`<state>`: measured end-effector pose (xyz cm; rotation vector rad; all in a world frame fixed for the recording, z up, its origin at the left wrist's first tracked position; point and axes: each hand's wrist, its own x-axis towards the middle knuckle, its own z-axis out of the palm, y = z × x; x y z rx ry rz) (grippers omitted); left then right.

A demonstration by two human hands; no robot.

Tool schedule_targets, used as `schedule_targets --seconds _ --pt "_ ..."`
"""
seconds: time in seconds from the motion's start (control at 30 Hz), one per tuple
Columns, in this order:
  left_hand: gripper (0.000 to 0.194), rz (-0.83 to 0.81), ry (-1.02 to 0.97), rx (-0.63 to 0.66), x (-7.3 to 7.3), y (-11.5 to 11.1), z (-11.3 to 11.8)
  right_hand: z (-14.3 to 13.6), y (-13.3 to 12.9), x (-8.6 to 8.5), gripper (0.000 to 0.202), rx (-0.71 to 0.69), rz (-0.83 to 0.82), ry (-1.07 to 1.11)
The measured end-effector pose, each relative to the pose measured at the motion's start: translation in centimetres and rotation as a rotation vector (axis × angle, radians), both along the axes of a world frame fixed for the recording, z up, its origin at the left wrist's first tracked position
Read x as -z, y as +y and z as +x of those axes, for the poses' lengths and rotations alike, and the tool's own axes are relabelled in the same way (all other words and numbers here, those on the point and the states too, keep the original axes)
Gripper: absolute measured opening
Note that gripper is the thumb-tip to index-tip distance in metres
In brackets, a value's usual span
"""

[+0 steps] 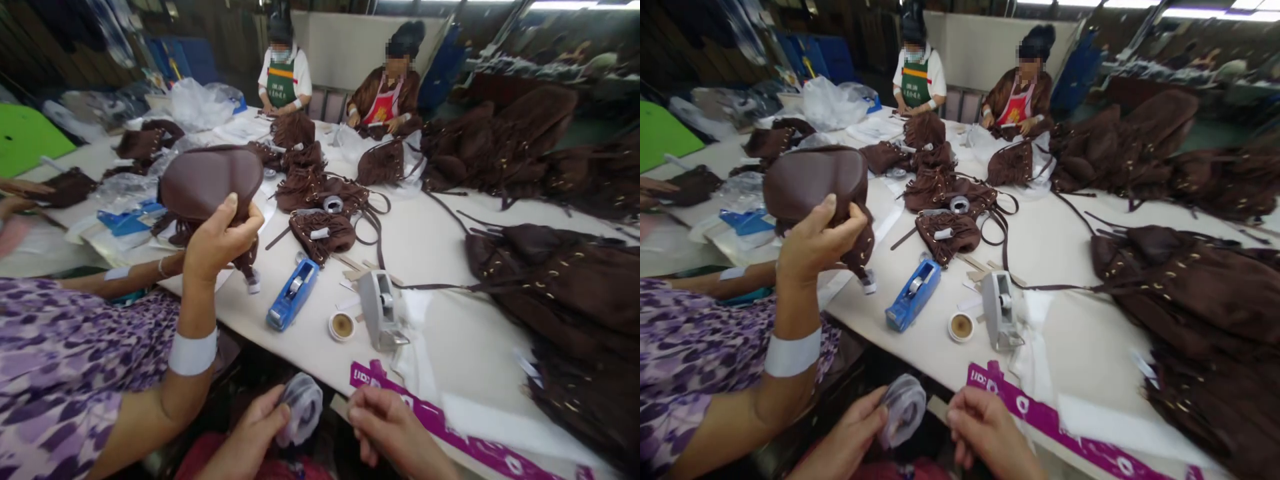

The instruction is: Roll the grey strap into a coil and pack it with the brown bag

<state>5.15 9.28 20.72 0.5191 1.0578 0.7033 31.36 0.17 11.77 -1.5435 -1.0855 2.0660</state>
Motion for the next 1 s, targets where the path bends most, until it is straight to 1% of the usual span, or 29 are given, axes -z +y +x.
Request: schedule_targets --seconds 0.07,0.1,0.13,0.17,0.2,0.23,0.3,0.4,0.47,0.53,0.63,0.7,0.8,0.9,1.0 --pt "0.057 -0.041 0.023 0.063 3.9 -6.4 2.4 -0.7 -3.6 0.2 0.049 0.061 -0.082 0.012" --pt "0.058 -0.009 0.047 0.018 5.8 -8.9 3.3 -1.0 -4.9 0.3 0.050 0.089 -0.085 0.018" --pt "0.057 0.007 0.045 0.032 7.6 -10.8 3.9 -1.4 -5.8 0.4 0.050 0.112 -0.071 0.020" --pt "0.056 0.017 0.043 0.049 9.0 -12.1 4.4 -1.6 -6.5 0.4 0.050 0.133 -0.052 0.011" --pt "0.055 0.029 0.033 0.057 10.0 -12.8 4.7 -1.8 -7.0 0.4 0.050 0.158 -0.029 -0.016" --pt "0.053 0.035 0.019 0.073 10.5 -13.0 5.0 -1.9 -7.4 0.3 0.049 0.185 0.000 -0.056" --pt "0.052 0.042 -0.010 0.083 10.8 -12.8 5.4 -1.9 -7.9 0.0 0.046 0.243 0.059 -0.147" --pt "0.053 0.041 -0.060 0.105 10.3 -12.4 5.9 -1.6 -8.5 -0.6 0.039 0.317 0.199 -0.284" --pt "0.052 0.032 -0.087 0.124 10.0 -12.5 6.2 -1.5 -8.8 -1.0 0.036 0.325 0.279 -0.351" --pt "0.052 0.017 -0.105 0.129 9.8 -12.9 6.5 -1.4 -9.0 -1.3 0.034 0.318 0.316 -0.369" --pt "0.050 -0.003 -0.134 0.101 9.1 -13.3 6.7 -1.0 -9.5 -1.5 0.036 0.360 0.294 -0.327" --pt "0.050 -0.012 -0.161 0.083 8.6 -13.4 6.7 -0.5 -9.9 -1.5 0.039 0.396 0.237 -0.276" --pt "0.050 -0.016 -0.197 0.092 8.1 -13.5 6.6 0.4 -10.7 -1.9 0.042 0.432 0.166 -0.195" --pt "0.051 -0.005 -0.184 0.089 8.0 -13.6 6.6 0.9 -11.4 -2.4 0.044 0.490 0.173 -0.166" --pt "0.052 -0.005 -0.159 0.080 8.1 -13.7 6.7 0.8 -11.8 -2.7 0.045 0.514 0.160 -0.152"
